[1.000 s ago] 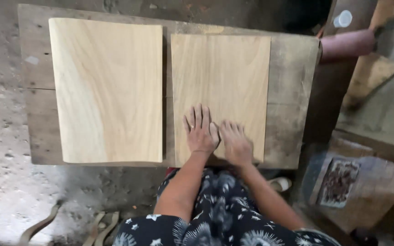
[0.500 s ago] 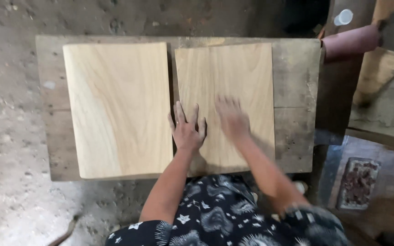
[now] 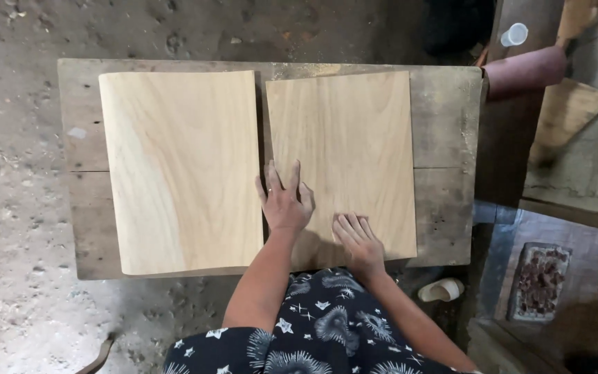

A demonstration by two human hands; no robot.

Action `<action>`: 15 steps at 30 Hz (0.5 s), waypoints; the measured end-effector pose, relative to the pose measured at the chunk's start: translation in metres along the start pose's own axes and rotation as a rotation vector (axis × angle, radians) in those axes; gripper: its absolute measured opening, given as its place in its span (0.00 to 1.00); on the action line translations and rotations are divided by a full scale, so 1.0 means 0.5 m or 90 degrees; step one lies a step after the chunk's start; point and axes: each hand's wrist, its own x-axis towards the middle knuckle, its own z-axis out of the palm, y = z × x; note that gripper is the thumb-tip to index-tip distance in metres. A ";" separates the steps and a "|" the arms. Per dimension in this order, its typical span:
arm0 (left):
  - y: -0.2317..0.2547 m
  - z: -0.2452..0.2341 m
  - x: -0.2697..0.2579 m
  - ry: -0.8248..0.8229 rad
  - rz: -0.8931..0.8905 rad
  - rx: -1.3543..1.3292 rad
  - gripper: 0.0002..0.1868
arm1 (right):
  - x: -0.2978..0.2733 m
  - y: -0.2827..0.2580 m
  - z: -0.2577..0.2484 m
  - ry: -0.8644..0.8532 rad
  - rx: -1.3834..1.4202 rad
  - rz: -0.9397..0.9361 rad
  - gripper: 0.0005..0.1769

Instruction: The person sands the surface of a rectangular wooden board using a sanding block held in their right hand. They move the block back and forth across the wood while stabilizing the board with their left hand. The task is performed on a workbench in a workshop setting.

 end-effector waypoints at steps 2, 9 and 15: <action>-0.012 0.036 0.007 0.060 0.021 -0.003 0.31 | 0.056 0.011 -0.005 0.093 0.015 -0.041 0.22; -0.016 0.048 0.011 0.189 0.046 -0.043 0.30 | 0.440 0.097 -0.018 0.158 0.047 0.020 0.16; -0.005 0.008 0.009 0.072 0.041 -0.040 0.30 | 0.293 0.050 -0.035 0.114 -0.157 0.002 0.31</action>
